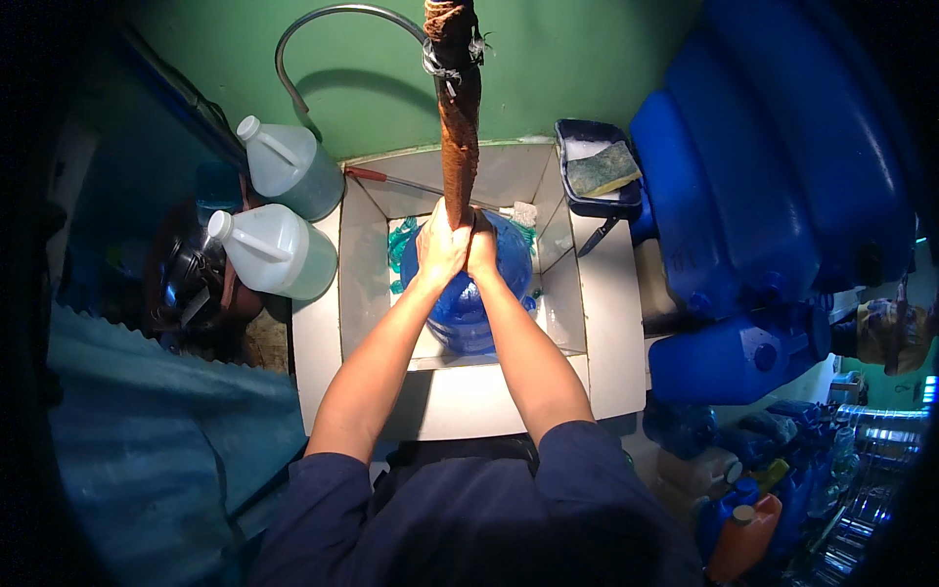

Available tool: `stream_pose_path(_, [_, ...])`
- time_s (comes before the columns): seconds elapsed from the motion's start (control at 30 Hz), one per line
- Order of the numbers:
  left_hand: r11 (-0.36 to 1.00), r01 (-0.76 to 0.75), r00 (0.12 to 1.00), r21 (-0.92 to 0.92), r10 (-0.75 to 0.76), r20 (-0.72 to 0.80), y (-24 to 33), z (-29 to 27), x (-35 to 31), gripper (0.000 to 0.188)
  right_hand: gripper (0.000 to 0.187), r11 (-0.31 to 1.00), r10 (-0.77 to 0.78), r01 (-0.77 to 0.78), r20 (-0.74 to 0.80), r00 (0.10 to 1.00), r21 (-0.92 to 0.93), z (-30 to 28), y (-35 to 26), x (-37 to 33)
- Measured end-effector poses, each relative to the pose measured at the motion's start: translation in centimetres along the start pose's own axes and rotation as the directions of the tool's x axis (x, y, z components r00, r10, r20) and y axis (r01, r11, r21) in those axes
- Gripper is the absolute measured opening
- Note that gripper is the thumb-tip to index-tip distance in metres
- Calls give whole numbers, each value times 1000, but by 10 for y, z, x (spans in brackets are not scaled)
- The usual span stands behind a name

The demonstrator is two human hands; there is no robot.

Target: The person repeatedly fills large blue water jugs from a hose, scrubs them with a sponge and cleaning solution, rinses them, and places them aside. The process is repeated for multiple jugs in a room filled with similar containers.

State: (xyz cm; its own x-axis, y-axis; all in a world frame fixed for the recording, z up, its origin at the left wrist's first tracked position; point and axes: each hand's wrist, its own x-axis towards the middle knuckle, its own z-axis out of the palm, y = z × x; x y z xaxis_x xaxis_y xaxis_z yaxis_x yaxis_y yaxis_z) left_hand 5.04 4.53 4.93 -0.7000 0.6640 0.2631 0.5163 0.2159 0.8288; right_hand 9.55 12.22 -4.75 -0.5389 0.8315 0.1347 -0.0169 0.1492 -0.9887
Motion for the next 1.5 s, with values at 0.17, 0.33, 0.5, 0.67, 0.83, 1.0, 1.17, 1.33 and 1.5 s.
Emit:
stream_pose_path(0.17, [999, 0, 999, 34, 2, -55, -8, -1, -2, 36, 21, 984, -39, 42, 24, 999, -170, 6, -4, 0])
stream_pose_path(0.33, [994, 44, 997, 104, -37, -74, -11, -1, -5, 43, 15, 974, -14, 39, 113, 993, -222, 7, 2, -6])
stream_pose_path(0.5, [993, -51, 994, 103, 60, -88, -8, -1, -5, 36, 28, 980, 181, -169, 130, 975, -101, 12, 14, -13])
stream_pose_path(0.67, [995, -88, 992, 44, 92, -87, -7, -2, -6, 37, 29, 971, -110, 130, 108, 988, -198, 23, 17, -6])
stream_pose_path(0.83, [996, -61, 997, 69, 64, -42, -13, -3, -5, 35, 31, 970, -40, 57, 76, 996, -234, 34, 38, -3])
stream_pose_path(1.0, [986, -153, 985, 72, 158, -68, -24, 3, -18, 34, 35, 994, 105, -104, 86, 991, -19, 42, 56, -3])
stream_pose_path(1.17, [932, -328, 944, 154, 320, 78, -26, -11, -13, 31, 36, 990, 129, -121, 123, 984, -71, 13, 22, -24])
stream_pose_path(1.33, [966, 148, 952, -214, -81, 296, -28, -54, 79, 33, 51, 992, -117, 111, 103, 988, 61, -41, -41, -59])
stream_pose_path(1.5, [788, 386, 919, -479, -281, 278, -98, -76, 76, 83, 25, 992, -116, 120, -67, 991, 48, -50, -118, -24])
